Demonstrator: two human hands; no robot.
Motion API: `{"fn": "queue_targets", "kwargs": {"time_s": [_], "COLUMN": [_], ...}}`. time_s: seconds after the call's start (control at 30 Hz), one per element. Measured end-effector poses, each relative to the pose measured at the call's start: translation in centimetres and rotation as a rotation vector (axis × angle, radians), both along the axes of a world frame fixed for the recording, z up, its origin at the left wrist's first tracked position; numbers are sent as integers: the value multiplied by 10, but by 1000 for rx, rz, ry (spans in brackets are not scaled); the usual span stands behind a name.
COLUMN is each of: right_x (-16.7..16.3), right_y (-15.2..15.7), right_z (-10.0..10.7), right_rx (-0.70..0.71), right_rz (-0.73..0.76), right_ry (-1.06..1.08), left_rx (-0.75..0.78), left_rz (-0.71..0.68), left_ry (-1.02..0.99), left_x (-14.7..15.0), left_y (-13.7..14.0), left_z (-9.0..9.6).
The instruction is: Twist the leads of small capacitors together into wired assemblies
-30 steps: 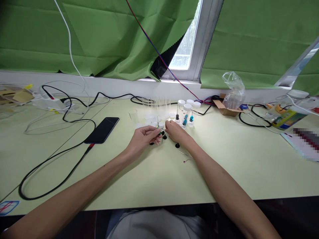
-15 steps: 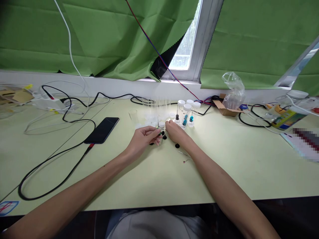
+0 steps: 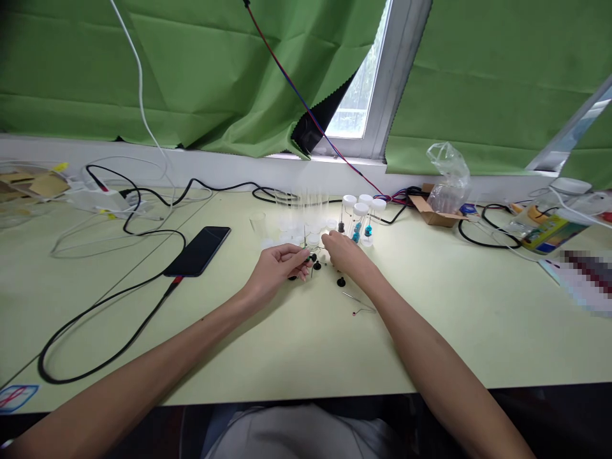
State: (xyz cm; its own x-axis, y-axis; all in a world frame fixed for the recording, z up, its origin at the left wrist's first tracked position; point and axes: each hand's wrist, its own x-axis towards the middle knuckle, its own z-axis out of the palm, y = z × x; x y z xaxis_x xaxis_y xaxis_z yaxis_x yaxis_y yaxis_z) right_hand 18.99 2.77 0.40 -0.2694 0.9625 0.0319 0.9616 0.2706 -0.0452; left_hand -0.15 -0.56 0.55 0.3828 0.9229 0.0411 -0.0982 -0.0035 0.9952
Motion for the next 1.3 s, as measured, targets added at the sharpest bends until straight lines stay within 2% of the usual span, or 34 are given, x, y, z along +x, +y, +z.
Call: {"fn": "queue_targets", "kwargs": {"time_s": [0.27, 0.5, 0.67, 0.77, 0.9, 1.07, 1.17, 1.3], "right_x": [7, 15, 15, 10, 4, -1, -2, -2], "right_y": [-12, -20, -31, -37, -42, -47, -48, -48], "right_z": [16, 28, 28, 21, 11, 13, 15, 14], "right_rx": [-66, -157, -111, -184, -197, -389, -436, -416], "right_rz": [-1, 40, 1, 22, 23, 14, 11, 20], "right_ry": [-36, 101, 514, 843, 1224, 1850, 2009, 2013], "left_rx": [-36, -29, -18, -27, -34, -34, -31, -39], "left_rz": [8, 2, -8, -6, 1, -16, -16, -12], "left_ry": [-14, -11, -4, -1, -9, -18, -16, -24], "left_x": [1, 1, 1, 2, 3, 5, 5, 5], "left_y": [-2, -2, -2, -3, -4, -4, -3, -4], "left_z": [2, 0, 0, 1, 1, -2, -2, -1]}}
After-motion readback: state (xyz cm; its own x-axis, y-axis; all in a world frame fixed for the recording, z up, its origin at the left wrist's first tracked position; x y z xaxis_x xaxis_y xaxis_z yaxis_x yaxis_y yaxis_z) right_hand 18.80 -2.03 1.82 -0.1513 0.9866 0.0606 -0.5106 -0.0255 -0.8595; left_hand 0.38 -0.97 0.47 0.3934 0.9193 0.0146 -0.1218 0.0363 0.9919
